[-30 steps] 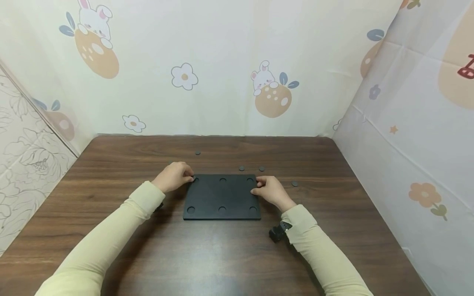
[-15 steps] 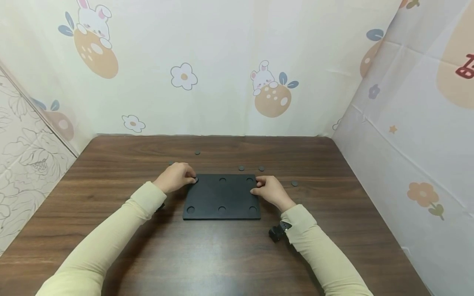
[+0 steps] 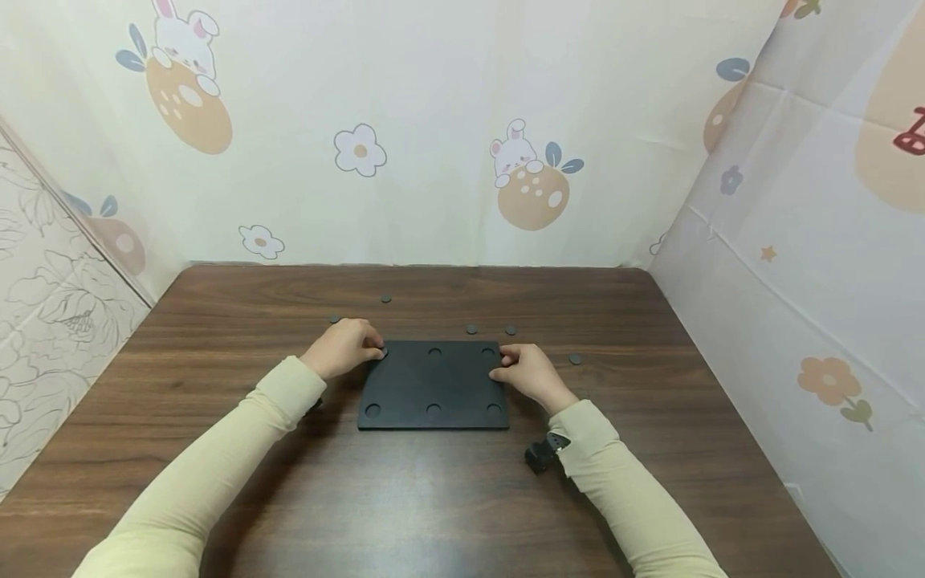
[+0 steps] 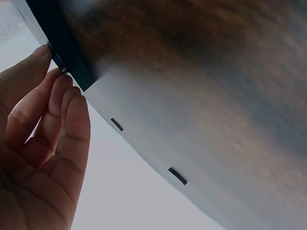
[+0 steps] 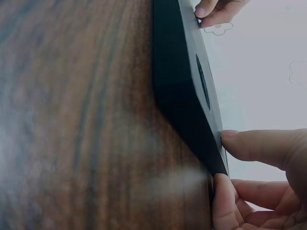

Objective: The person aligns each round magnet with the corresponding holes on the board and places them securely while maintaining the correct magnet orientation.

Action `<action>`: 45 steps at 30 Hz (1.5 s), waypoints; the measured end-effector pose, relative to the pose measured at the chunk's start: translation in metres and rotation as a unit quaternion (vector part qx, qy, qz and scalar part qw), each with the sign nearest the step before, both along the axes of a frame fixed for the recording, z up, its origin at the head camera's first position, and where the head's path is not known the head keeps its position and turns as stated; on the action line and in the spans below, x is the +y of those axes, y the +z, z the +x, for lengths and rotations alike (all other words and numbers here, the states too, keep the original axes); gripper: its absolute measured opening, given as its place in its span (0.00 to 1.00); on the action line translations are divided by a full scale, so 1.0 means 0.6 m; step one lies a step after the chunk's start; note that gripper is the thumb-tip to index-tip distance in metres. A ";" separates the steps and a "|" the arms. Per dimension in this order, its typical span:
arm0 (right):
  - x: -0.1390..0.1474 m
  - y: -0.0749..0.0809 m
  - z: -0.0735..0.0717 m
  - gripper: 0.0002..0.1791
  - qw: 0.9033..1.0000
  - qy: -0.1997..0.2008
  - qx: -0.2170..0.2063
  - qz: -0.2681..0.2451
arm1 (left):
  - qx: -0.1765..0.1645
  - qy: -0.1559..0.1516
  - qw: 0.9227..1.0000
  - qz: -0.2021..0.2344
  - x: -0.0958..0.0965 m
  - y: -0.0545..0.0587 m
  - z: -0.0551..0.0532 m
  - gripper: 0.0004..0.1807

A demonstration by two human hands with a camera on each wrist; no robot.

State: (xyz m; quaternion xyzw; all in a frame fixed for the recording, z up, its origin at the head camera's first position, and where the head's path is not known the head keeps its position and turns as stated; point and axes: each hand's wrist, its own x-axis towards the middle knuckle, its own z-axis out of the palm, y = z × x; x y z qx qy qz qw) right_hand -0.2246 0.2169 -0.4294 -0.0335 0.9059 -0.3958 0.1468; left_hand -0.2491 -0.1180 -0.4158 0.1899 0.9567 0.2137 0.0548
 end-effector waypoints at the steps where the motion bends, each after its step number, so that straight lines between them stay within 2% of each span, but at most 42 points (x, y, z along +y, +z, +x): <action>1: 0.000 0.000 0.000 0.33 1.000 0.000 0.001 0.001 | 0.001 0.000 1.000 -0.002 0.000 0.000 0.000 0.08; 19: 0.000 -0.005 -0.001 0.33 1.000 -0.003 -0.005 -0.005 | -0.001 -0.001 1.000 -0.010 0.000 0.001 0.005 0.09; 26: 0.000 -0.003 -0.001 0.33 1.000 -0.001 -0.003 -0.006 | 0.009 -0.001 1.000 0.004 -0.004 0.004 0.009 0.11; 31: 0.001 -0.004 -0.002 0.34 1.000 0.001 -0.006 -0.009 | 0.033 0.008 0.999 0.031 -0.011 0.006 0.010 0.13; 36: 0.001 -0.002 -0.001 0.34 1.000 0.000 -0.005 -0.006 | 0.057 0.020 0.997 0.040 -0.020 0.008 0.004 0.14; 45: 0.001 -0.001 -0.001 0.34 1.000 0.001 -0.002 -0.005 | 0.060 0.059 0.995 0.056 -0.045 0.008 -0.009 0.16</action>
